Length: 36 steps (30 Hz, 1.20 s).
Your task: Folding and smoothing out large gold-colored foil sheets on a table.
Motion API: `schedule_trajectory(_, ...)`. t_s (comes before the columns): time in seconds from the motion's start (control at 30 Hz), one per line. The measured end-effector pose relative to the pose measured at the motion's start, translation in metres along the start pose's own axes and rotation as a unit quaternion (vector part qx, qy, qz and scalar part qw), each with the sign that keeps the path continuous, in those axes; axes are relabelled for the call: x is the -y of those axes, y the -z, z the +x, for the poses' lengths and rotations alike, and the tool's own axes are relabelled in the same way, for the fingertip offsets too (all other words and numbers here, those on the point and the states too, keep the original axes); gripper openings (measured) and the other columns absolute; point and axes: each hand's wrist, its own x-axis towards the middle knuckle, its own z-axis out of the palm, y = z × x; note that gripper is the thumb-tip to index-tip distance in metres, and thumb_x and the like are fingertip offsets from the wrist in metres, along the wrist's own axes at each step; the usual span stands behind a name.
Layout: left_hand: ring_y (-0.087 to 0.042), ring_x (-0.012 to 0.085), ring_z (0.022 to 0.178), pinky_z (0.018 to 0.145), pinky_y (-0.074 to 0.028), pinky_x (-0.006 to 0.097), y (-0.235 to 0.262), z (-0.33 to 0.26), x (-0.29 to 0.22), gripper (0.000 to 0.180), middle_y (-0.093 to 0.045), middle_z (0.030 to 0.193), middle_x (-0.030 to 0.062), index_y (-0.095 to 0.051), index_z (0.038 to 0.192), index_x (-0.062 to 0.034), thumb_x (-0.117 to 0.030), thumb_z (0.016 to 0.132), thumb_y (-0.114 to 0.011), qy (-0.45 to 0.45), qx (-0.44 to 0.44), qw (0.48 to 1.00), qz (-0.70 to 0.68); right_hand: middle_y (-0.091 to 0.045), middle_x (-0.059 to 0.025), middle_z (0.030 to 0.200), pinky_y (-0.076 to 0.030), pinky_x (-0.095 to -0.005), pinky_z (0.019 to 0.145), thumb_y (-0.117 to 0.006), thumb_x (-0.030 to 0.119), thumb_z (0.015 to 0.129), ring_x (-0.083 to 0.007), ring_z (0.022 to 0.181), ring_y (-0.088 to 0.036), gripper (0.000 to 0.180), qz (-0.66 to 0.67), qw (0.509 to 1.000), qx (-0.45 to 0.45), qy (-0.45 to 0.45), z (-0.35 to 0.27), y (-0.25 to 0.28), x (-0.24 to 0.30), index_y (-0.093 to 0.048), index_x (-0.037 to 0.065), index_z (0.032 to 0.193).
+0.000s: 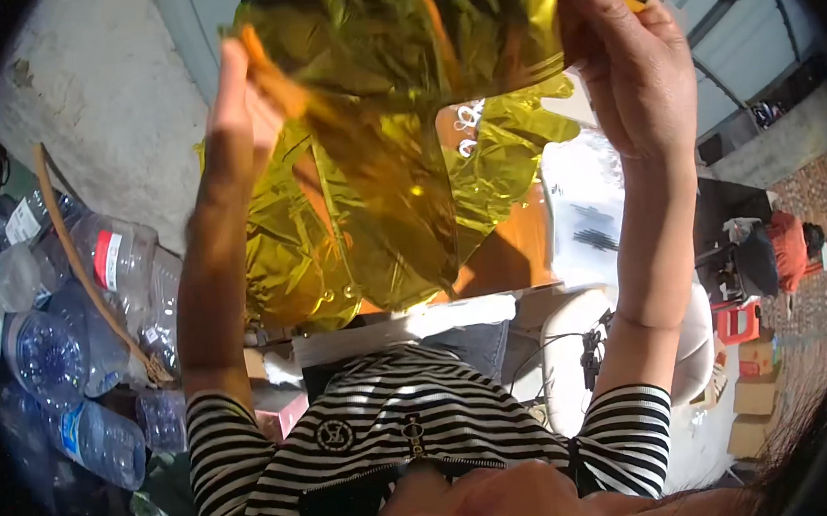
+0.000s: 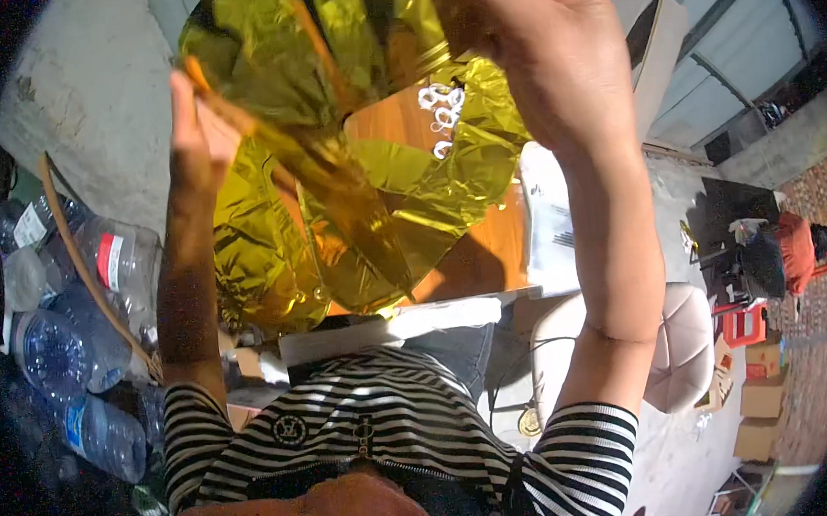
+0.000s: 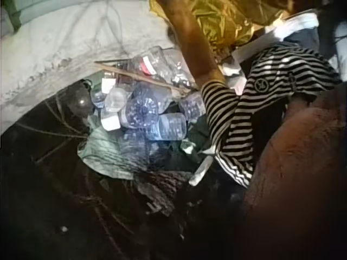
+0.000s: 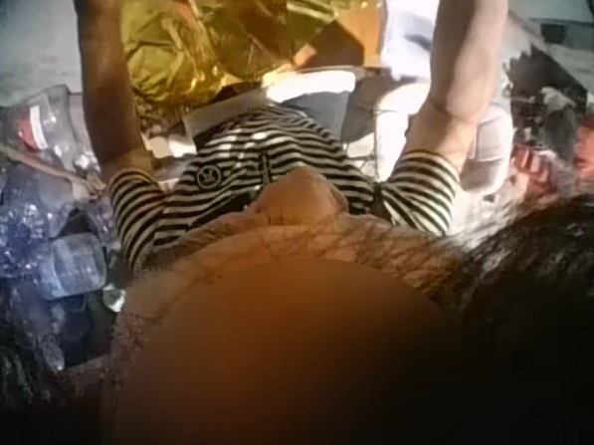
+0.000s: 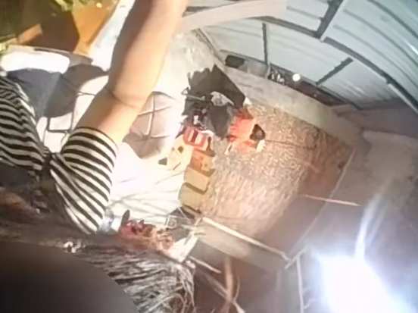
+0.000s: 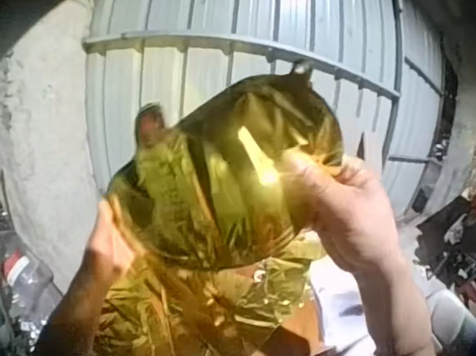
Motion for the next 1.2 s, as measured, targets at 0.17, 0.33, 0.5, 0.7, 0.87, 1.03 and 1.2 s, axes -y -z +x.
schedule_trajectory(0.17, -0.044, 0.0291, 0.141, 0.116, -0.037, 0.051, -0.012, -0.050, 0.069, 0.081, -0.042, 0.156, 0.0136, -0.030, 0.158, -0.0076, -0.061, 0.100, -0.049, 0.039, -0.064, 0.995, 0.069, -0.068, -0.0003, 0.077, -0.048, -0.0259, 0.052, -0.070, 0.022, 0.098, -0.0092, 0.059, -0.056, 0.016, -0.003, 0.997, -0.023, -0.079, 0.010, 0.002, 0.000, -0.073, 0.007, 0.098)
schedule_trajectory(0.33, -0.062, 0.0156, 0.106, 0.096, -0.050, 0.034, -0.042, -0.089, 0.093, 0.048, -0.067, 0.119, 0.0061, -0.051, 0.144, -0.0036, -0.018, 0.100, -0.061, 0.175, -0.109, 0.855, 0.476, -0.071, 0.0034, 0.092, -0.046, -0.0232, 0.064, -0.067, 0.025, 0.100, -0.0044, 0.076, -0.060, 0.021, -0.025, 0.995, -0.015, -0.093, 0.020, 0.047, -0.047, -0.071, 0.007, 0.109)
schedule_trajectory(0.5, -0.060, 0.0092, 0.077, 0.073, -0.047, 0.026, -0.067, -0.065, 0.116, 0.014, -0.068, 0.089, -0.0007, -0.070, 0.100, -0.0037, -0.016, 0.100, -0.064, 0.305, -0.276, 0.887, 0.208, -0.069, 0.0028, 0.084, -0.049, -0.0232, 0.053, -0.070, 0.027, 0.098, -0.0055, 0.069, -0.061, 0.018, 0.017, 0.969, -0.078, -0.234, 0.036, 0.097, -0.143, -0.070, 0.009, 0.097)
schedule_trajectory(0.7, -0.062, 0.0078, 0.080, 0.068, -0.048, 0.024, -0.026, -0.063, 0.146, 0.019, -0.071, 0.095, 0.0000, -0.069, 0.110, -0.0030, -0.017, 0.098, -0.068, 0.413, -0.298, 0.811, 0.289, -0.067, -0.0017, 0.092, -0.047, -0.0306, 0.064, -0.069, 0.024, 0.097, -0.0155, 0.076, -0.061, 0.018, 0.050, 0.914, -0.104, -0.388, 0.019, 0.170, -0.289, -0.069, 0.008, 0.102)
schedule_trajectory(0.87, -0.069, 0.0185, 0.092, 0.078, -0.057, 0.030, -0.017, -0.073, 0.154, 0.046, -0.071, 0.106, 0.0148, -0.053, 0.130, 0.0080, -0.010, 0.093, -0.072, 0.437, -0.298, 0.755, 0.387, -0.065, -0.0007, 0.080, -0.050, -0.0300, 0.058, -0.068, 0.020, 0.097, -0.0126, 0.068, -0.058, 0.016, 0.028, 0.894, -0.190, -0.404, 0.002, 0.154, -0.320, -0.069, 0.004, 0.096)
schedule_trajectory(1.03, -0.070, 0.0218, 0.097, 0.082, -0.057, 0.031, -0.023, -0.075, 0.157, 0.055, -0.070, 0.111, 0.0194, -0.047, 0.134, 0.0106, -0.009, 0.091, -0.075, 0.412, -0.309, 0.762, 0.393, -0.070, -0.0110, 0.090, -0.054, -0.0335, 0.059, -0.072, 0.015, 0.091, -0.0193, 0.074, -0.067, 0.028, -0.102, 0.911, -0.113, -0.384, 0.008, 0.156, -0.320, -0.066, -0.008, 0.105)
schedule_trajectory(1.2, -0.071, 0.0190, 0.096, 0.080, -0.057, 0.031, -0.026, -0.070, 0.158, 0.050, -0.073, 0.108, 0.0166, -0.054, 0.125, 0.0091, -0.007, 0.085, -0.078, 0.386, -0.355, 0.734, 0.431, -0.071, -0.0094, 0.094, -0.055, -0.0319, 0.065, -0.071, 0.018, 0.093, -0.0177, 0.077, -0.067, 0.027, -0.074, 0.909, -0.147, -0.383, 0.009, 0.155, -0.321, -0.067, -0.004, 0.107)
